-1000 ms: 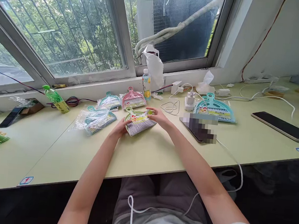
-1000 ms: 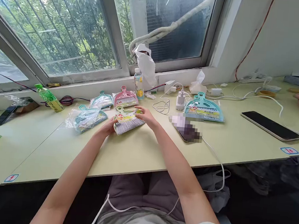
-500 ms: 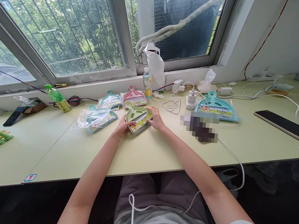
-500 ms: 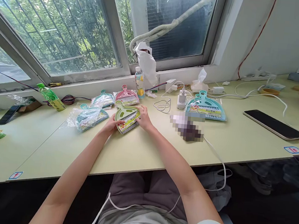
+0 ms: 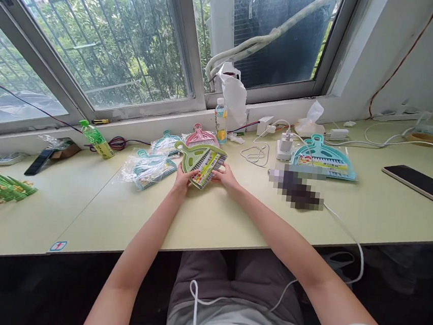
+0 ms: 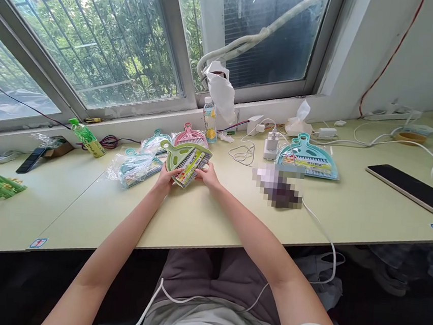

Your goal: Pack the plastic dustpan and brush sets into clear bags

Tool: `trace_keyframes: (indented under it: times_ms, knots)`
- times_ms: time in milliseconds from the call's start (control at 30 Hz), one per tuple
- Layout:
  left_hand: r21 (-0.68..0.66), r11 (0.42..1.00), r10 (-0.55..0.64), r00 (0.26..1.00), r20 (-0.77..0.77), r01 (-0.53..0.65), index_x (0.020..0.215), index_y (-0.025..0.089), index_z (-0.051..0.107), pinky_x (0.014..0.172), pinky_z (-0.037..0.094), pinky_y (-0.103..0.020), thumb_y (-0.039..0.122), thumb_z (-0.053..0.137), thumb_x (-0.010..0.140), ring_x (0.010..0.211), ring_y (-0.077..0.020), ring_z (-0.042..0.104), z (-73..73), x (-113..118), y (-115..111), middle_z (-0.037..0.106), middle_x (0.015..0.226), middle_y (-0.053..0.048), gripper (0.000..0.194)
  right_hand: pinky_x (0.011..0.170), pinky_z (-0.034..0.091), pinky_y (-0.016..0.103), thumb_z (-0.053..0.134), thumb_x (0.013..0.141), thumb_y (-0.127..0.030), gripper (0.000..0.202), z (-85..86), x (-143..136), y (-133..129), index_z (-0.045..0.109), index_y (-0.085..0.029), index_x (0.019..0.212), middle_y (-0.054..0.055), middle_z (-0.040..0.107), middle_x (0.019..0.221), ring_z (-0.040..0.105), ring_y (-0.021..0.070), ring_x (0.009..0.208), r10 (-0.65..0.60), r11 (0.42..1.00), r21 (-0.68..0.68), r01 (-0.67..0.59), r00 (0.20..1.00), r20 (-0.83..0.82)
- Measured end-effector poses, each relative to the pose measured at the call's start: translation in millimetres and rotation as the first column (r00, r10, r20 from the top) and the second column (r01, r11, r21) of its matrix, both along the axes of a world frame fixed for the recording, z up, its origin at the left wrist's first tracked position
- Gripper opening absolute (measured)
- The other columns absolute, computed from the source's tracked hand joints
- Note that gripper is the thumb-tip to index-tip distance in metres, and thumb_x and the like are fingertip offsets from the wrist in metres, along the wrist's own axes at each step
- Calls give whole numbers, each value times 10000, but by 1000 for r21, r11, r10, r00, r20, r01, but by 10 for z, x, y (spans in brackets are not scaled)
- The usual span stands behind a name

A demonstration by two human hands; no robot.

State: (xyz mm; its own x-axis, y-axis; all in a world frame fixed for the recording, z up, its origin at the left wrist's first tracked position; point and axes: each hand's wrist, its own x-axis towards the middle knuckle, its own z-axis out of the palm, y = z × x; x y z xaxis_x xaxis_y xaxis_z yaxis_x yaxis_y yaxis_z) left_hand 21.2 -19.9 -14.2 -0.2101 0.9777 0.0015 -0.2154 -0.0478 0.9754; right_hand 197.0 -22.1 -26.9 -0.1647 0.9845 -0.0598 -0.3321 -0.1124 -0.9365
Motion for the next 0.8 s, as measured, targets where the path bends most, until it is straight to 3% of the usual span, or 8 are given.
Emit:
trace_keyframes:
  times_ms: [200, 500, 700, 800]
  knots:
    - [12, 999, -31, 998, -47, 31, 1228, 254, 480, 817, 599, -358, 99, 831, 585, 1070, -263, 661, 22, 40, -23, 622, 1240, -83, 749, 833, 606, 364, 631, 833, -96, 254, 47, 51, -5, 509, -205, 1027, 6, 704, 819, 681, 129, 652, -55, 998, -11, 56, 998, 33]
    - [58, 998, -33, 998, -61, 36, 1207, 234, 486, 951, 547, -383, 101, 858, 545, 1176, -270, 605, 24, 31, -27, 623, 1254, -85, 771, 775, 625, 340, 623, 872, -153, 186, 83, 39, -41, 502, -213, 1000, 3, 700, 832, 687, 123, 635, -37, 999, -20, 38, 998, 43]
    - [44, 998, -49, 997, -66, 52, 1216, 239, 494, 896, 568, -372, 110, 878, 527, 1112, -266, 636, 38, 48, -50, 637, 1208, -84, 800, 721, 629, 311, 663, 819, -89, 219, 84, 37, -56, 521, -201, 942, 18, 708, 825, 698, 136, 653, -88, 995, -50, 89, 996, 28]
    - [-3, 994, -112, 989, -92, 113, 1242, 245, 493, 812, 582, -347, 216, 869, 606, 1018, -251, 671, 46, 23, -39, 653, 1165, -88, 740, 719, 626, 317, 653, 814, -60, 220, 101, 61, -58, 535, -189, 949, 21, 712, 794, 695, 139, 629, -102, 993, -53, 102, 995, -2]
